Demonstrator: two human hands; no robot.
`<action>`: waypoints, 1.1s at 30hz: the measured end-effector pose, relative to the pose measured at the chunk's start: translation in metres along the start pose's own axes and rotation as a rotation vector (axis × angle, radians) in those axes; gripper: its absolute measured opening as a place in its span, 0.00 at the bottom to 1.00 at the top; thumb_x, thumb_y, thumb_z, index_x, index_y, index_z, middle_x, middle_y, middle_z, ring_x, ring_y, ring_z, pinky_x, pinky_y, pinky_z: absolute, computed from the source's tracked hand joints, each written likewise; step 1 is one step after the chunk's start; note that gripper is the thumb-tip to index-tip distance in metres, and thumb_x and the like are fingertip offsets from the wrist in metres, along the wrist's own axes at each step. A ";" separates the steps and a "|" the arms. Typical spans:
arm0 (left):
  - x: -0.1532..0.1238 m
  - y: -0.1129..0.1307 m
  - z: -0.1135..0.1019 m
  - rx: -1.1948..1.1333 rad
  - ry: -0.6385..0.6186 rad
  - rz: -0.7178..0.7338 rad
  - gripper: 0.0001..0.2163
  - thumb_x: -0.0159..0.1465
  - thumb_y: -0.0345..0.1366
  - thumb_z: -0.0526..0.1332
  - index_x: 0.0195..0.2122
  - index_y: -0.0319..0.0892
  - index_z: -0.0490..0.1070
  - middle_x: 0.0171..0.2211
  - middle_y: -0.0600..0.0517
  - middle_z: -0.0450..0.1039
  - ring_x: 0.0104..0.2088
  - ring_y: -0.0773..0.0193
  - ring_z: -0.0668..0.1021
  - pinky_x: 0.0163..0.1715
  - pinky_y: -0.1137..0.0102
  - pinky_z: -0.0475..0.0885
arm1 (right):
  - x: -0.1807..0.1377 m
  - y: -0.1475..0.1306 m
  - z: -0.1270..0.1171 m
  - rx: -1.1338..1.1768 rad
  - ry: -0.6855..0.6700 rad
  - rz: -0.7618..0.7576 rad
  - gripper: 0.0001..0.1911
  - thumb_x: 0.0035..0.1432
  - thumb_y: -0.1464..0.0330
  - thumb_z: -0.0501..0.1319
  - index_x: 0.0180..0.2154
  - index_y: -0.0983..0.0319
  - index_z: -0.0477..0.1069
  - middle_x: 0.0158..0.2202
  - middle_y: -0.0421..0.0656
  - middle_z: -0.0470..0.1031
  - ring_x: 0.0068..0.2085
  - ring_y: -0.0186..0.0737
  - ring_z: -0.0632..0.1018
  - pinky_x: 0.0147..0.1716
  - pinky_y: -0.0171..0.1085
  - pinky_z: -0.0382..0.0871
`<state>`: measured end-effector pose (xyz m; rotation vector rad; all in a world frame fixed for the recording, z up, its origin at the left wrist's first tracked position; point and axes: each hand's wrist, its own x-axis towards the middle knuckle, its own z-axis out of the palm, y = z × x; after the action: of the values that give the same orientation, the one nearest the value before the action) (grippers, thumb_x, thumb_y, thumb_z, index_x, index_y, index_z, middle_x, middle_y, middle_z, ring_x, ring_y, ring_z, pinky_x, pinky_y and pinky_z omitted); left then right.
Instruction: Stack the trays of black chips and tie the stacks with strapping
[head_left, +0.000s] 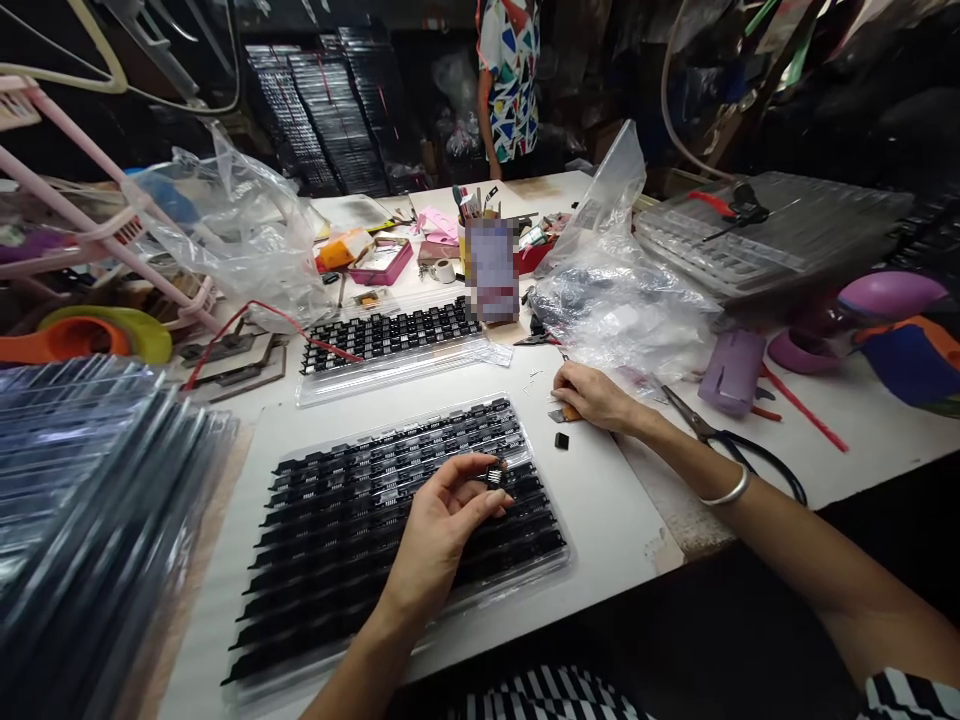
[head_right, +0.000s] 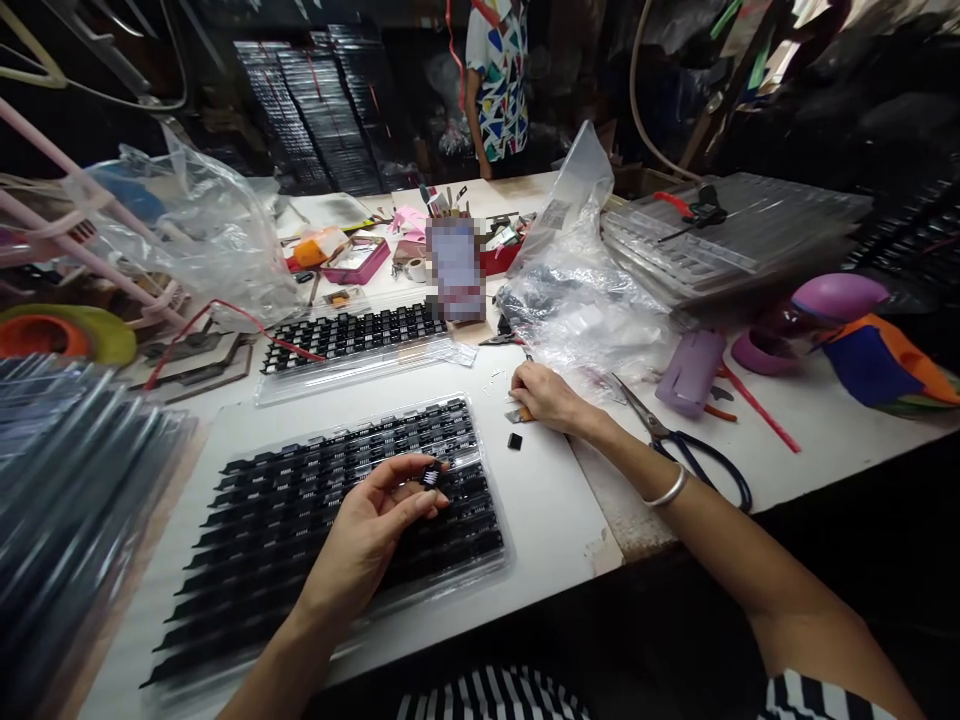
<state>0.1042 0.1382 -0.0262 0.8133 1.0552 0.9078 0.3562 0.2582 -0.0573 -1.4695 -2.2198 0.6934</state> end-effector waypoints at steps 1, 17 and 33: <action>0.000 0.000 0.000 0.005 0.004 0.006 0.16 0.55 0.36 0.66 0.44 0.40 0.68 0.27 0.53 0.74 0.32 0.68 0.76 0.37 0.73 0.70 | -0.002 -0.006 -0.001 0.024 0.017 0.018 0.05 0.58 0.73 0.54 0.29 0.62 0.63 0.29 0.42 0.68 0.30 0.36 0.69 0.33 0.38 0.64; -0.003 0.003 0.004 0.153 0.055 0.067 0.14 0.52 0.36 0.67 0.39 0.41 0.68 0.23 0.58 0.67 0.26 0.70 0.69 0.28 0.75 0.65 | -0.040 -0.109 0.022 0.171 0.043 -0.401 0.05 0.61 0.74 0.53 0.31 0.62 0.63 0.28 0.41 0.68 0.28 0.33 0.68 0.29 0.33 0.61; -0.003 -0.003 0.002 0.207 0.046 0.081 0.14 0.53 0.39 0.68 0.37 0.40 0.70 0.23 0.57 0.66 0.25 0.71 0.68 0.25 0.76 0.64 | -0.066 -0.114 0.038 0.036 0.336 -0.616 0.13 0.61 0.78 0.51 0.45 0.68 0.68 0.34 0.48 0.69 0.36 0.38 0.69 0.33 0.38 0.68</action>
<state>0.1059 0.1336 -0.0272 1.0165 1.1770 0.8986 0.2755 0.1525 -0.0231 -0.7360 -2.1918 0.2563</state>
